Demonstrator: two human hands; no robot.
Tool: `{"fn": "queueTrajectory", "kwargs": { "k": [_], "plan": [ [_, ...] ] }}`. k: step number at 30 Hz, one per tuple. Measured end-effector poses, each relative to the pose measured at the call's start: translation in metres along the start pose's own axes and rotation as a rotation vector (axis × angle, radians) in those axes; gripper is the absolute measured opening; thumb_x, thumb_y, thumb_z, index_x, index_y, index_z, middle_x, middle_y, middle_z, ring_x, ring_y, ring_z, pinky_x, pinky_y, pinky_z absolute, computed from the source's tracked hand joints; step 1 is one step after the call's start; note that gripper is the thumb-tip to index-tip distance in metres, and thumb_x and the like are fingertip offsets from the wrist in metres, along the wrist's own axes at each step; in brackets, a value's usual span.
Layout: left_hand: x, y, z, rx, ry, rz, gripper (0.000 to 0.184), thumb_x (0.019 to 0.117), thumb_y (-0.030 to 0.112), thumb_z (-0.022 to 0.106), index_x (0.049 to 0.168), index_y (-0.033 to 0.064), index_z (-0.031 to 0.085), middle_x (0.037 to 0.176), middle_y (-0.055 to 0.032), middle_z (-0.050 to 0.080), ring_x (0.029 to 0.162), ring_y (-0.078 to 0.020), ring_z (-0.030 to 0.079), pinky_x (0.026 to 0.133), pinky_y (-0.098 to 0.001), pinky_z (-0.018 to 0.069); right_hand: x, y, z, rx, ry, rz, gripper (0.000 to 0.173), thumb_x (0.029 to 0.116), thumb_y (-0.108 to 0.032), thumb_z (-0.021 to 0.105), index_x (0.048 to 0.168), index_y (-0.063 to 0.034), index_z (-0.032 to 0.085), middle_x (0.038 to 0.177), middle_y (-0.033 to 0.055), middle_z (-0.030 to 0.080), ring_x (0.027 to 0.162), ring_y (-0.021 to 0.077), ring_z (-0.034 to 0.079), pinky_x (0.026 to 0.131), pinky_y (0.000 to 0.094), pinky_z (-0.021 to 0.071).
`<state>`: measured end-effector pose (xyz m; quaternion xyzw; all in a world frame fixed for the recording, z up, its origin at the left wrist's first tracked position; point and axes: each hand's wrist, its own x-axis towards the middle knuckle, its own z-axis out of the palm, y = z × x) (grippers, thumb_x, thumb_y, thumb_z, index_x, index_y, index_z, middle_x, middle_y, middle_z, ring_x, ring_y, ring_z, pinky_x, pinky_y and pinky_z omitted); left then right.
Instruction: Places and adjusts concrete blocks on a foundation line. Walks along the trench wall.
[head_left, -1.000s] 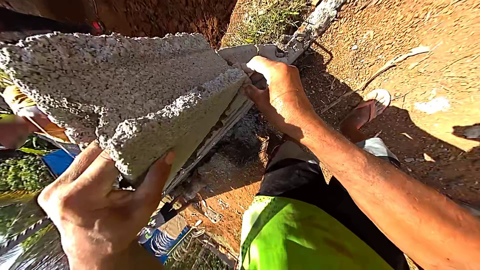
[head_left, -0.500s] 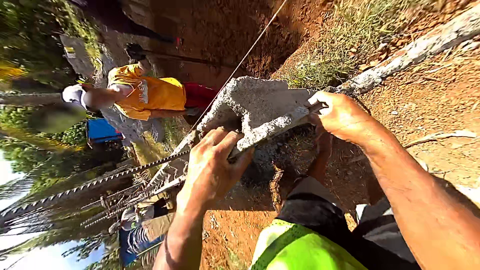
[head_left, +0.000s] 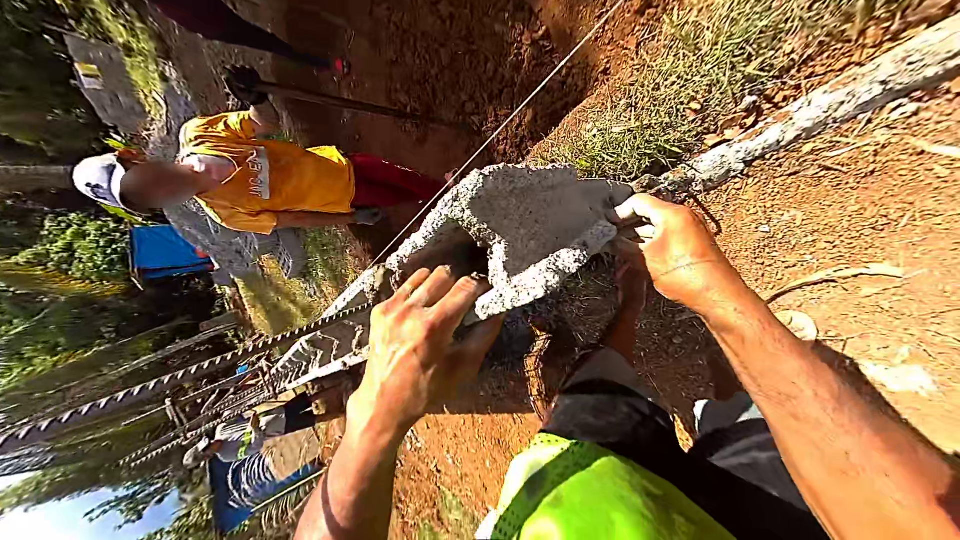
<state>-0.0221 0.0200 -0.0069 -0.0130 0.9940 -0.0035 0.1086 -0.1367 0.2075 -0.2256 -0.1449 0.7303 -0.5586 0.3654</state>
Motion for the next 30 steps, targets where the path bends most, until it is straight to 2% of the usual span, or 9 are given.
{"fn": "queueTrajectory", "kwargs": {
  "k": [2,5,8,14,17,19,22,23,30],
  "plan": [
    [0.0,-0.002,0.0,-0.002,-0.005,0.009,0.025,0.0938,0.038,0.067,0.087,0.0138,0.071,0.073,-0.0006,0.057,0.07,-0.0156,0.057,0.06,-0.0325,0.0438,-0.001,0.001,0.0,0.017,0.008,-0.009,0.025,0.0888,-0.002,0.078,0.11,-0.0087,0.067,0.103,0.0128,0.073,0.089,0.0284,0.074,0.08,0.0544,0.0606],
    [-0.002,-0.004,-0.001,-0.013,-0.015,0.015,0.025,0.0941,0.038,0.066,0.086,0.0136,0.069,0.074,-0.0012,0.057,0.071,-0.0154,0.057,0.061,-0.0322,0.0445,-0.005,-0.001,-0.001,0.044,-0.01,0.018,0.028,0.0889,0.003,0.075,0.113,-0.008,0.065,0.106,0.0171,0.071,0.09,0.0349,0.071,0.076,0.0596,0.0583],
    [-0.003,-0.006,-0.003,-0.014,-0.026,0.012,0.026,0.0947,0.038,0.065,0.086,0.013,0.069,0.074,-0.0013,0.055,0.07,-0.0154,0.055,0.059,-0.0328,0.0426,0.0,0.001,0.003,0.053,-0.003,0.075,0.029,0.0869,-0.003,0.079,0.112,-0.0091,0.067,0.106,0.0165,0.072,0.092,0.0367,0.071,0.078,0.0637,0.0555],
    [-0.001,-0.007,-0.004,-0.014,-0.045,0.0,0.028,0.0947,0.037,0.065,0.085,0.0108,0.067,0.074,-0.0028,0.054,0.071,-0.0163,0.055,0.061,-0.0339,0.0416,0.004,0.001,0.005,0.074,0.005,0.073,0.028,0.0881,-0.006,0.078,0.113,-0.0085,0.066,0.108,0.0117,0.072,0.098,0.0248,0.072,0.088,0.0484,0.0597],
    [-0.001,-0.007,-0.004,-0.017,-0.051,-0.004,0.027,0.094,0.036,0.065,0.086,0.0103,0.068,0.075,-0.0032,0.055,0.072,-0.0163,0.056,0.062,-0.0339,0.0424,0.011,0.0,0.005,0.063,-0.019,0.093,0.025,0.0881,-0.005,0.077,0.111,-0.0081,0.066,0.106,0.0116,0.072,0.098,0.0233,0.072,0.088,0.0468,0.0589],
    [0.002,-0.007,-0.005,-0.01,-0.056,0.001,0.027,0.0936,0.037,0.066,0.085,0.0111,0.067,0.074,-0.0027,0.054,0.071,-0.0164,0.055,0.061,-0.0337,0.0419,0.011,0.001,0.001,0.026,-0.043,0.093,0.025,0.0894,-0.005,0.076,0.111,-0.0102,0.065,0.104,0.0112,0.072,0.096,0.0252,0.072,0.086,0.0503,0.0583],
    [0.003,-0.007,-0.005,-0.016,-0.043,-0.01,0.026,0.0931,0.038,0.067,0.088,0.0129,0.07,0.076,-0.0026,0.058,0.074,-0.0168,0.059,0.062,-0.0335,0.0457,0.006,-0.004,-0.004,-0.023,-0.084,0.062,0.029,0.0919,-0.004,0.074,0.116,-0.0123,0.061,0.103,0.0163,0.069,0.089,0.0361,0.069,0.073,0.0611,0.0546],
    [0.004,-0.007,-0.005,-0.021,-0.041,-0.021,0.025,0.0933,0.039,0.068,0.09,0.0141,0.071,0.077,-0.002,0.059,0.075,-0.0161,0.059,0.063,-0.0328,0.0466,0.009,-0.005,-0.006,-0.022,-0.101,0.062,0.031,0.0918,-0.002,0.073,0.119,-0.0113,0.06,0.106,0.0181,0.068,0.09,0.0384,0.069,0.074,0.0636,0.0547],
    [0.006,-0.005,-0.003,-0.063,-0.059,-0.049,0.023,0.0924,0.037,0.068,0.095,0.0142,0.072,0.081,-0.003,0.061,0.078,-0.0206,0.062,0.063,-0.0353,0.0509,0.029,-0.004,-0.012,0.018,-0.182,0.125,0.031,0.0893,0.003,0.074,0.115,-0.0063,0.06,0.101,0.0159,0.068,0.089,0.0282,0.068,0.079,0.0534,0.0574]
  ]
}}
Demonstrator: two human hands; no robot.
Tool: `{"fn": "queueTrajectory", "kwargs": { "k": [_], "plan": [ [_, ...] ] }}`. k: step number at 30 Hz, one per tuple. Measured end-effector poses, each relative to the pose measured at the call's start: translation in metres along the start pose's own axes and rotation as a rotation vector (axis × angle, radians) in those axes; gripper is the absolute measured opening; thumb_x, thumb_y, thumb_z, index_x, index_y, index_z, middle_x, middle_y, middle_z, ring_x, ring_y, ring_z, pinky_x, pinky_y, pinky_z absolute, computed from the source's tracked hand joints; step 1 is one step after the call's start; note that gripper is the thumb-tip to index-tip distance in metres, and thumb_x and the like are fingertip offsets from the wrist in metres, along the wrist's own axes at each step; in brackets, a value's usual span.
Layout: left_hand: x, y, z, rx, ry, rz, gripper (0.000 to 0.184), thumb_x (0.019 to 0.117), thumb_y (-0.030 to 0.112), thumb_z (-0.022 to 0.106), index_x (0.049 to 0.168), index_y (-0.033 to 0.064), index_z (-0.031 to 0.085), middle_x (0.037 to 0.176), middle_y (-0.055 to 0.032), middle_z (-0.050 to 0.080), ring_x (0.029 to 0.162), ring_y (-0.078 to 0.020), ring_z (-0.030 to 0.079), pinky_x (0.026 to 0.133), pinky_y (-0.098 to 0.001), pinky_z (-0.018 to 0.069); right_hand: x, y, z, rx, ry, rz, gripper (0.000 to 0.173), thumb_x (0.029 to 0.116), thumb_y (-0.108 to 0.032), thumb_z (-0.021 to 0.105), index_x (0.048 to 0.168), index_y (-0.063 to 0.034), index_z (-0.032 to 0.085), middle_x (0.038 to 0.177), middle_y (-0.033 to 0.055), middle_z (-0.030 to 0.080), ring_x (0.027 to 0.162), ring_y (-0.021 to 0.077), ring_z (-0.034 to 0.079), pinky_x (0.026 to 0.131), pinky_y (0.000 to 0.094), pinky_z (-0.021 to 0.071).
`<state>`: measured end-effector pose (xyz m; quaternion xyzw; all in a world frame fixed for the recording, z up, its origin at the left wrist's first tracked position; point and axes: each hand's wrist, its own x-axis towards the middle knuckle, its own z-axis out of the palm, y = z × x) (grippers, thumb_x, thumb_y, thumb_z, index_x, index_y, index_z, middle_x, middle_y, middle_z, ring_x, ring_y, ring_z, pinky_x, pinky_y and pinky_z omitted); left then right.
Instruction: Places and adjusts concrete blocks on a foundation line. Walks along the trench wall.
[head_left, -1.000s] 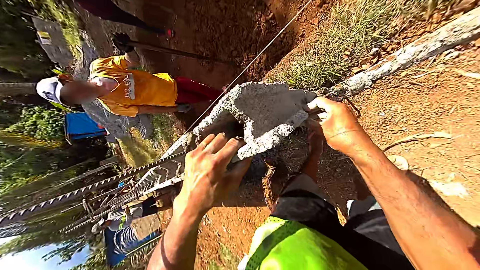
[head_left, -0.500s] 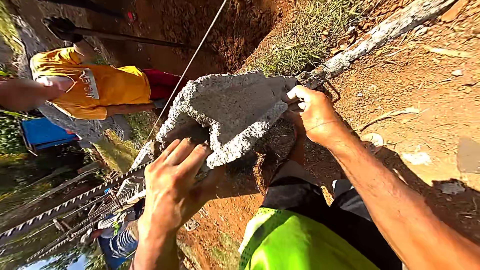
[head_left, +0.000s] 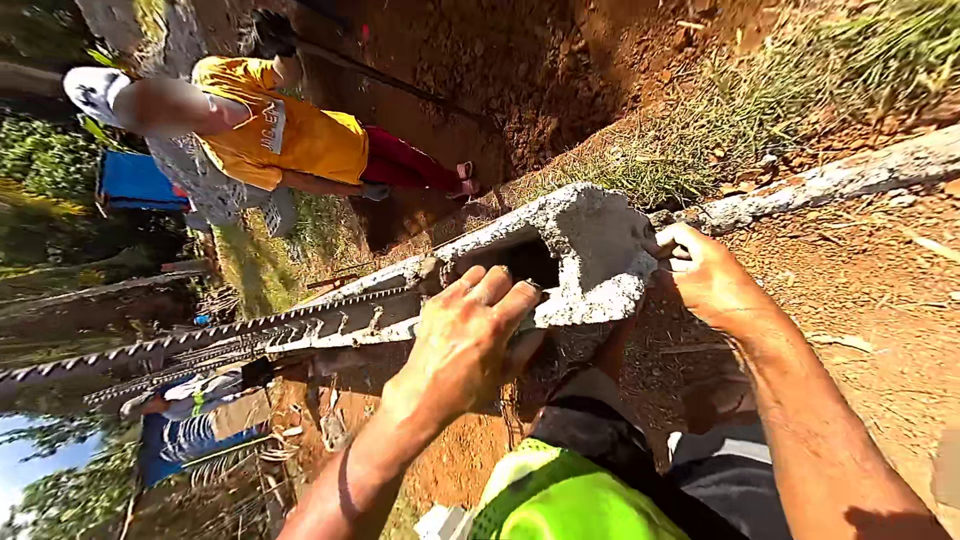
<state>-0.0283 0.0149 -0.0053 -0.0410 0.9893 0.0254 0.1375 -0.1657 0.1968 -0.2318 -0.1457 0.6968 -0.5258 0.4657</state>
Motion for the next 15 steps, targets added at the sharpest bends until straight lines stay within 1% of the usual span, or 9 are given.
{"fn": "queueTrajectory", "kwargs": {
  "k": [1,3,5,7,10,11,13,15],
  "plan": [
    [0.0,0.001,0.0,-0.013,-0.009,-0.006,0.022,0.0927,0.036,0.068,0.097,0.0148,0.073,0.082,-0.0032,0.061,0.079,-0.0212,0.062,0.064,-0.0357,0.0515,0.0,-0.002,-0.001,-0.004,0.003,0.018,0.03,0.0902,0.003,0.073,0.116,-0.0059,0.061,0.101,0.016,0.068,0.089,0.0269,0.068,0.08,0.0521,0.0569],
    [0.0,0.003,-0.002,-0.041,-0.032,-0.024,0.022,0.0928,0.034,0.068,0.101,0.0151,0.075,0.084,-0.0044,0.063,0.081,-0.0229,0.063,0.065,-0.0372,0.0527,-0.003,-0.011,-0.004,-0.035,-0.009,0.07,0.028,0.0942,0.001,0.067,0.12,-0.0054,0.061,0.106,0.0152,0.068,0.095,0.0228,0.068,0.085,0.0476,0.0568],
    [0.0,0.005,-0.004,-0.069,-0.065,-0.036,0.022,0.0938,0.032,0.067,0.105,0.0148,0.074,0.086,-0.006,0.064,0.082,-0.0247,0.064,0.065,-0.0387,0.0527,-0.006,-0.019,-0.008,-0.074,-0.027,0.119,0.03,0.0977,0.001,0.06,0.127,-0.0037,0.06,0.116,0.0168,0.067,0.105,0.0217,0.067,0.092,0.0444,0.0551],
    [0.0,0.007,-0.006,-0.1,-0.086,-0.047,0.023,0.0942,0.031,0.066,0.107,0.0134,0.073,0.09,-0.0083,0.066,0.085,-0.0273,0.065,0.068,-0.0405,0.054,-0.009,-0.023,-0.012,-0.1,-0.035,0.128,0.032,0.0976,0.001,0.059,0.129,-0.0021,0.059,0.121,0.0166,0.067,0.107,0.0193,0.067,0.093,0.0399,0.0558],
    [0.0,0.009,-0.009,-0.149,-0.093,-0.061,0.022,0.0952,0.028,0.065,0.106,0.0101,0.071,0.091,-0.0111,0.066,0.085,-0.0304,0.066,0.068,-0.0421,0.0543,-0.012,-0.028,-0.016,-0.088,-0.022,0.113,0.031,0.0951,0.001,0.062,0.126,0.0002,0.061,0.121,0.0164,0.067,0.106,0.0176,0.067,0.092,0.0364,0.0564],
    [0.0,0.01,-0.011,-0.17,-0.106,-0.066,0.021,0.0953,0.027,0.065,0.106,0.0093,0.071,0.092,-0.0119,0.066,0.086,-0.0315,0.066,0.068,-0.0427,0.0541,-0.013,-0.031,-0.016,-0.086,-0.014,0.112,0.03,0.0945,0.001,0.063,0.125,0.0007,0.062,0.12,0.0164,0.067,0.106,0.0175,0.067,0.092,0.0362,0.0561],
    [-0.001,0.011,-0.015,-0.206,-0.133,-0.075,0.021,0.0959,0.024,0.064,0.107,0.0081,0.07,0.097,-0.0136,0.067,0.09,-0.0332,0.066,0.071,-0.0436,0.0549,-0.015,-0.036,-0.017,-0.102,-0.017,0.109,0.03,0.0936,0.002,0.063,0.123,0.0007,0.062,0.121,0.0161,0.067,0.106,0.0177,0.067,0.092,0.0364,0.0562],
    [-0.003,0.01,-0.018,-0.24,-0.138,-0.074,0.021,0.0969,0.024,0.062,0.108,0.0072,0.07,0.098,-0.0145,0.067,0.093,-0.0341,0.067,0.073,-0.0438,0.0555,-0.017,-0.039,-0.017,-0.12,-0.027,0.098,0.03,0.0927,0.002,0.064,0.123,0.0015,0.062,0.12,0.0168,0.066,0.105,0.0174,0.067,0.091,0.0358,0.0562]
  ]
}}
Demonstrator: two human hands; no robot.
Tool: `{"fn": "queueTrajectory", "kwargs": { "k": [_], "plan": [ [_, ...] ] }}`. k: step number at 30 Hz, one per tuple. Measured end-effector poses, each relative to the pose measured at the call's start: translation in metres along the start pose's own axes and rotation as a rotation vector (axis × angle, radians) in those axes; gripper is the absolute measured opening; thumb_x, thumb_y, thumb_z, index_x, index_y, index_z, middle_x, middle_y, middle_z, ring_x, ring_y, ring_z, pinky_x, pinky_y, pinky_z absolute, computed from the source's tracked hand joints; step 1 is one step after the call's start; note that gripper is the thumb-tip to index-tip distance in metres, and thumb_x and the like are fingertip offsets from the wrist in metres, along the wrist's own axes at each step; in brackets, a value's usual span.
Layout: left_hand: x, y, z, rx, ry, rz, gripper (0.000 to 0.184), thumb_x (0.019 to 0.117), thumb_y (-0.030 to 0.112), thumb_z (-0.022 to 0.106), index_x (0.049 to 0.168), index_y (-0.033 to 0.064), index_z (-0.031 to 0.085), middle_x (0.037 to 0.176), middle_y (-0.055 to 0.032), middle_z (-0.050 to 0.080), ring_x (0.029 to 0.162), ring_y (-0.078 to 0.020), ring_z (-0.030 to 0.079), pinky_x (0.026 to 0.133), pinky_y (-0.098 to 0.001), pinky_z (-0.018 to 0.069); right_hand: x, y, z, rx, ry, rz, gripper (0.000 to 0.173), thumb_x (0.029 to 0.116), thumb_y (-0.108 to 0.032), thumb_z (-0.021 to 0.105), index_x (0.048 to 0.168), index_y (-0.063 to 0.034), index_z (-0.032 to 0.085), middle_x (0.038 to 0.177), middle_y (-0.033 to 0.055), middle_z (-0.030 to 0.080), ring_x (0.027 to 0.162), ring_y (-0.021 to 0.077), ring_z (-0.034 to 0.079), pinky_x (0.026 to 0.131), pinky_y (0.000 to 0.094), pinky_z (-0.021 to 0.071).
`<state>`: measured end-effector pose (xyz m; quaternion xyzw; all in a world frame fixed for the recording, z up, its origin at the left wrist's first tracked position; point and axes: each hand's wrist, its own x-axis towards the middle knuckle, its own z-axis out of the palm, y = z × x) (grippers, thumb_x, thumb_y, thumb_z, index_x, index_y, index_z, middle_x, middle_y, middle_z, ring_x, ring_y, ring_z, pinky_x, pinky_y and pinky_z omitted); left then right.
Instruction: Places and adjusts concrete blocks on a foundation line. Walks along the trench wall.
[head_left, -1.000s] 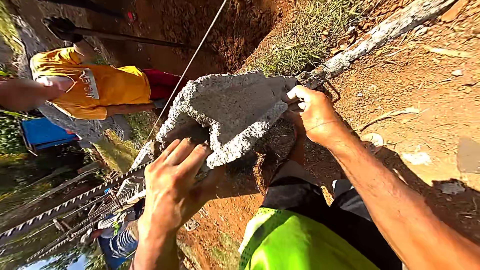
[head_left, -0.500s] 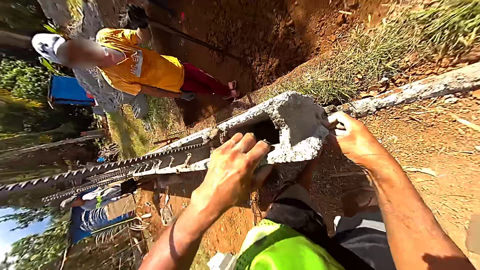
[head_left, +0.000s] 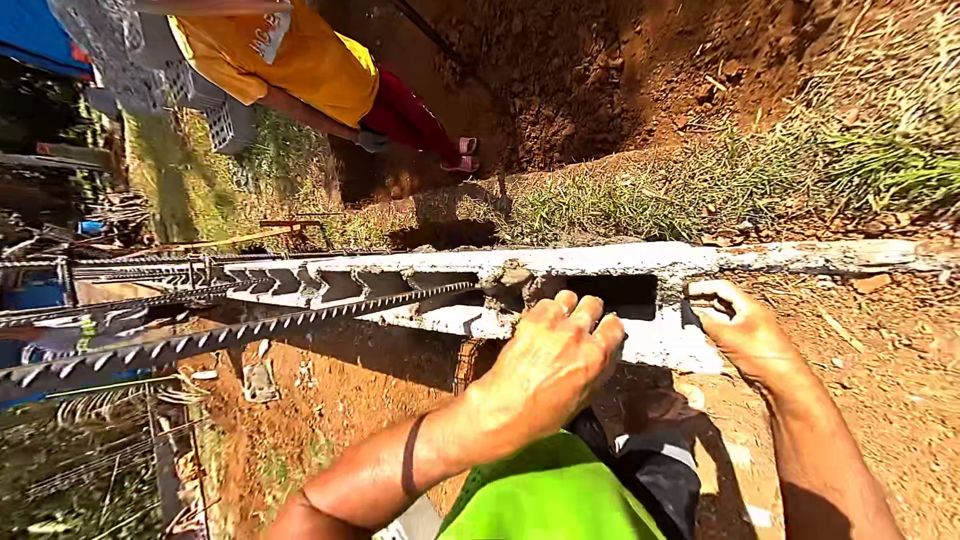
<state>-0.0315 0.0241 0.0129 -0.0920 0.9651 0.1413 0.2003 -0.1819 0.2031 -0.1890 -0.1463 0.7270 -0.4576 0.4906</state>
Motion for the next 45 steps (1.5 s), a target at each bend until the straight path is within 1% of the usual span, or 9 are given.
{"fn": "queueTrajectory", "kwargs": {
  "k": [5,9,24,30,33,36,38,42,45],
  "plan": [
    [-0.001,-0.001,-0.007,-0.074,-0.018,0.016,0.021,0.096,0.022,0.063,0.108,0.0063,0.07,0.098,-0.0153,0.068,0.094,-0.035,0.067,0.073,-0.0432,0.0559,-0.005,-0.016,0.0,-0.077,0.01,0.064,0.027,0.0938,0.003,0.06,0.121,0.0044,0.063,0.118,0.0179,0.066,0.104,0.016,0.065,0.09,0.0344,0.0545],
    [-0.001,-0.005,-0.012,-0.112,-0.017,0.029,0.021,0.0952,0.023,0.064,0.107,0.0064,0.07,0.096,-0.0147,0.068,0.091,-0.0347,0.067,0.071,-0.0425,0.0558,-0.005,-0.037,0.002,-0.183,0.011,0.136,0.028,0.0962,0.005,0.057,0.124,0.005,0.064,0.119,0.0212,0.068,0.107,0.0209,0.066,0.094,0.0405,0.0533],
    [0.004,-0.011,-0.012,-0.163,-0.007,0.05,0.021,0.0944,0.023,0.064,0.107,0.0071,0.071,0.096,-0.0149,0.068,0.091,-0.0346,0.068,0.07,-0.0416,0.0563,0.005,-0.049,-0.002,-0.169,-0.023,0.181,0.026,0.0959,0.003,0.06,0.122,0.005,0.063,0.114,0.0155,0.069,0.103,0.0108,0.067,0.093,0.0297,0.055],
    [0.005,-0.012,-0.016,-0.234,-0.045,0.021,0.019,0.097,0.019,0.062,0.107,0.0045,0.069,0.099,-0.0173,0.067,0.095,-0.0365,0.067,0.075,-0.0445,0.0563,0.001,-0.05,-0.02,-0.326,-0.014,0.151,0.03,0.0961,-0.003,0.063,0.126,0.0009,0.065,0.118,0.0176,0.07,0.107,0.0213,0.068,0.097,0.0423,0.0536],
    [0.003,-0.005,-0.015,-0.23,0.006,-0.031,0.018,0.0968,0.018,0.062,0.107,0.0051,0.07,0.099,-0.017,0.068,0.098,-0.037,0.067,0.079,-0.0454,0.0563,0.003,-0.041,-0.043,-0.26,-0.017,0.077,0.026,0.0991,-0.007,0.06,0.124,0.0008,0.066,0.118,0.0159,0.07,0.103,0.0194,0.07,0.092,0.0397,0.0579],
    [-0.005,0.014,-0.017,-0.278,0.122,-0.126,0.023,0.0991,0.025,0.062,0.111,0.0078,0.071,0.111,-0.0154,0.071,0.123,-0.0391,0.062,0.105,-0.0503,0.0496,0.015,-0.045,-0.061,-0.173,-0.038,0.035,0.025,0.1023,-0.01,0.058,0.124,0.001,0.066,0.121,0.0155,0.068,0.101,0.0185,0.071,0.091,0.0371,0.0603],
    [-0.016,0.036,-0.019,-0.338,0.256,-0.239,0.028,0.1031,0.031,0.058,0.117,0.0113,0.071,0.123,-0.0125,0.069,0.134,-0.0364,0.055,0.114,-0.0509,0.0427,0.029,-0.05,-0.07,-0.151,-0.08,-0.022,0.026,0.1031,-0.012,0.057,0.124,0.0007,0.066,0.12,0.0141,0.069,0.102,0.0172,0.071,0.091,0.0365,0.0606],
    [-0.044,0.106,-0.011,-0.431,0.607,-0.664,0.03,0.1025,0.031,0.06,0.119,0.0111,0.074,0.127,-0.0103,0.07,0.129,-0.0278,0.06,0.11,-0.0467,0.0474,0.044,-0.058,-0.086,-0.249,-0.229,-0.097,0.027,0.1038,-0.016,0.057,0.125,-0.0012,0.066,0.122,0.0135,0.069,0.109,0.0177,0.068,0.097,0.0384,0.0566],
    [-0.057,0.158,0.002,-0.509,0.691,-1.006,0.033,0.0999,0.033,0.062,0.12,0.0096,0.074,0.124,-0.0093,0.072,0.121,-0.0225,0.065,0.104,-0.0425,0.0531,0.034,-0.057,-0.105,-0.374,-0.392,-0.049,0.027,0.1046,-0.016,0.056,0.125,-0.0019,0.066,0.122,0.0136,0.069,0.108,0.0188,0.069,0.097,0.0394,0.0571]
  ]
}}
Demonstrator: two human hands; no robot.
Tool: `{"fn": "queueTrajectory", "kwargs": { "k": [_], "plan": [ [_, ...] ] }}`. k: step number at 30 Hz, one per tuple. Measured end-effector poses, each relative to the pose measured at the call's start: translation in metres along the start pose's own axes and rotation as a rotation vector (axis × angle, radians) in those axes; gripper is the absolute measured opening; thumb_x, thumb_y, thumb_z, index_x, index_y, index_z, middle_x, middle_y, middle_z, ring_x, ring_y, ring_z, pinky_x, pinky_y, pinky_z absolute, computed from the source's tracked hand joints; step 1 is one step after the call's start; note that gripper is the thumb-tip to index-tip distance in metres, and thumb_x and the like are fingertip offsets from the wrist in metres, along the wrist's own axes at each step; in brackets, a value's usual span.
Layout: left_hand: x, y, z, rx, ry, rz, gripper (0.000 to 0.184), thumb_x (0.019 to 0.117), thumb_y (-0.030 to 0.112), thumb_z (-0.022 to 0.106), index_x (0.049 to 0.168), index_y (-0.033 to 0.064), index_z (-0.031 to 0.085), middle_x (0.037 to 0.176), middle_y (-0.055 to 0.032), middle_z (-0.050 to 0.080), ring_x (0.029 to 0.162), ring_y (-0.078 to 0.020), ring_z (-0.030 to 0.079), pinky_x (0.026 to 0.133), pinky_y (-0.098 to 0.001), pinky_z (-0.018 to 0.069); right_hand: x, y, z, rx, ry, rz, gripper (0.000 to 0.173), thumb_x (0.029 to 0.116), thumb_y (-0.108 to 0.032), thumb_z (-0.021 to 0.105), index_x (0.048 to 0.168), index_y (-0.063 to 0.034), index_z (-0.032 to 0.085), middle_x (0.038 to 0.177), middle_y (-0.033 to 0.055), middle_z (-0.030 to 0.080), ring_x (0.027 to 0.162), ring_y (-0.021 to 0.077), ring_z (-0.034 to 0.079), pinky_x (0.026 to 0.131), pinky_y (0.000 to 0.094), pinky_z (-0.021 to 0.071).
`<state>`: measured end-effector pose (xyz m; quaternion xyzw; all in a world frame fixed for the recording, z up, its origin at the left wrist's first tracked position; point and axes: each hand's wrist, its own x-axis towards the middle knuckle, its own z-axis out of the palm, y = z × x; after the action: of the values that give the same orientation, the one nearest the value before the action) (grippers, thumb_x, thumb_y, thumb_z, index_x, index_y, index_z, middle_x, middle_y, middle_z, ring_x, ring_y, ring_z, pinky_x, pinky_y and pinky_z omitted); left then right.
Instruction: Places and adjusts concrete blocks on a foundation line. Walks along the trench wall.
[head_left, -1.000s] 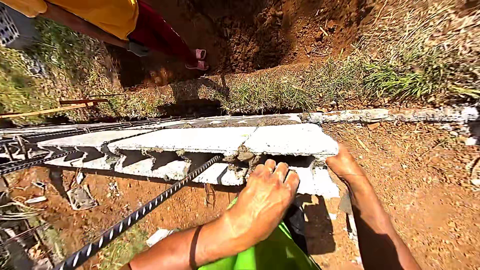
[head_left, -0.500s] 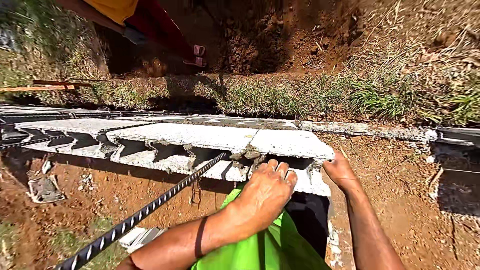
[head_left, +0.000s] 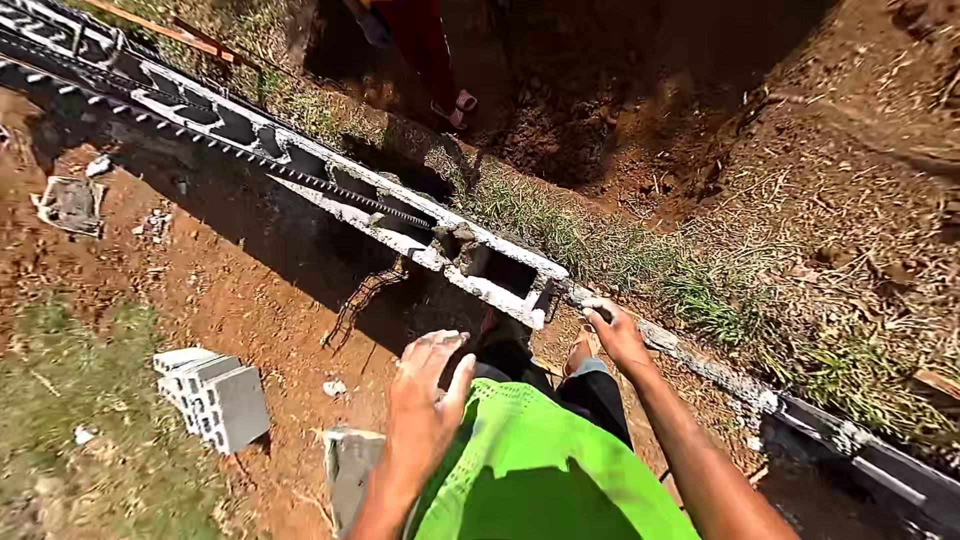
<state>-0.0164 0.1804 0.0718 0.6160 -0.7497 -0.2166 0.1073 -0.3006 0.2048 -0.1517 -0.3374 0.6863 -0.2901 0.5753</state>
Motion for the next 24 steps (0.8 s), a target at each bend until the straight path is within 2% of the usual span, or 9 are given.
{"fn": "queueTrajectory", "kwargs": {
  "k": [2,4,7,11,13,15,17,20,24],
  "plan": [
    [-0.027,0.003,0.008,-0.067,-0.042,-0.206,0.037,0.1008,0.033,0.061,0.126,0.008,0.071,0.126,-0.0103,0.071,0.119,-0.0219,0.066,0.103,-0.0435,0.0537,-0.015,0.006,-0.006,-0.129,-0.146,0.05,0.028,0.1044,-0.018,0.056,0.124,-0.0018,0.067,0.118,0.0154,0.07,0.105,0.0229,0.07,0.096,0.0438,0.0565],
    [-0.045,0.003,0.019,-0.134,-0.13,-0.369,0.043,0.1023,0.036,0.059,0.135,0.009,0.065,0.133,-0.0105,0.068,0.123,-0.0222,0.065,0.106,-0.0454,0.0521,-0.035,0.006,-0.014,-0.294,-0.316,0.1,0.029,0.1044,-0.022,0.056,0.124,-0.0039,0.068,0.118,0.0162,0.07,0.108,0.0272,0.069,0.1,0.0499,0.0535],
    [-0.058,0.002,0.037,-0.24,-0.173,-0.486,0.05,0.1044,0.039,0.055,0.145,0.0095,0.057,0.141,-0.0111,0.063,0.129,-0.0222,0.061,0.11,-0.0459,0.0487,-0.074,-0.023,-0.026,-0.463,-0.54,0.02,0.029,0.1043,-0.022,0.057,0.121,-0.0029,0.069,0.115,0.0174,0.071,0.11,0.03,0.068,0.101,0.0532,0.0516],
    [-0.055,-0.008,0.065,-0.509,-0.093,-0.544,0.057,0.1062,0.04,0.051,0.152,0.005,0.048,0.146,-0.0146,0.058,0.131,-0.0204,0.06,0.11,-0.0408,0.0501,-0.136,-0.111,-0.052,-0.471,-0.78,-0.206,0.029,0.1053,-0.029,0.057,0.122,-0.009,0.071,0.116,0.0082,0.072,0.107,0.0173,0.069,0.099,0.0419,0.0549],
    [-0.038,-0.012,0.073,-0.609,-0.064,-0.568,0.061,0.1067,0.042,0.048,0.154,0.0034,0.043,0.147,-0.0171,0.056,0.134,-0.0228,0.058,0.112,-0.0423,0.0481,-0.149,-0.161,-0.075,-0.424,-0.745,-0.381,0.03,0.1061,-0.03,0.056,0.124,-0.0109,0.07,0.118,0.0031,0.072,0.108,0.0107,0.069,0.098,0.0343,0.0574],
    [-0.023,-0.015,0.076,-0.683,-0.041,-0.608,0.065,0.1068,0.046,0.045,0.156,0.0045,0.039,0.148,-0.0186,0.055,0.135,-0.0258,0.056,0.113,-0.0464,0.0454,-0.145,-0.203,-0.1,-0.305,-0.608,-0.495,0.031,0.1071,-0.029,0.055,0.125,-0.0091,0.069,0.118,0.0029,0.073,0.106,0.0143,0.072,0.095,0.0345,0.0616],
    [-0.006,-0.018,0.075,-0.755,0.004,-0.645,0.067,0.1074,0.048,0.043,0.159,0.0069,0.034,0.151,-0.0191,0.052,0.137,-0.0287,0.054,0.114,-0.0513,0.0434,-0.117,-0.232,-0.116,-0.195,-0.409,-0.509,0.028,0.1053,-0.027,0.057,0.122,-0.009,0.069,0.113,0.0044,0.075,0.097,0.0181,0.074,0.088,0.0357,0.0637],
    [0.008,-0.019,0.075,-0.877,0.088,-0.694,0.073,0.1056,0.056,0.044,0.162,0.0118,0.029,0.155,-0.0159,0.048,0.14,-0.0292,0.051,0.114,-0.0549,0.0427,-0.05,-0.24,-0.123,-0.166,-0.259,-0.335,0.024,0.1051,-0.015,0.053,0.124,-0.0052,0.064,0.109,0.0081,0.072,0.092,0.0195,0.074,0.086,0.0377,0.0642],
    [0.024,-0.008,0.072,-0.909,0.123,-0.718,0.081,0.1022,0.063,0.046,0.164,0.0157,0.025,0.158,-0.0138,0.045,0.142,-0.0289,0.048,0.114,-0.0548,0.0423,0.029,-0.203,-0.108,-0.255,-0.296,-0.047,0.029,0.1104,-0.023,0.048,0.128,-0.0029,0.06,0.108,0.0126,0.07,0.089,0.0201,0.073,0.082,0.0394,0.0626]
  ]
}}
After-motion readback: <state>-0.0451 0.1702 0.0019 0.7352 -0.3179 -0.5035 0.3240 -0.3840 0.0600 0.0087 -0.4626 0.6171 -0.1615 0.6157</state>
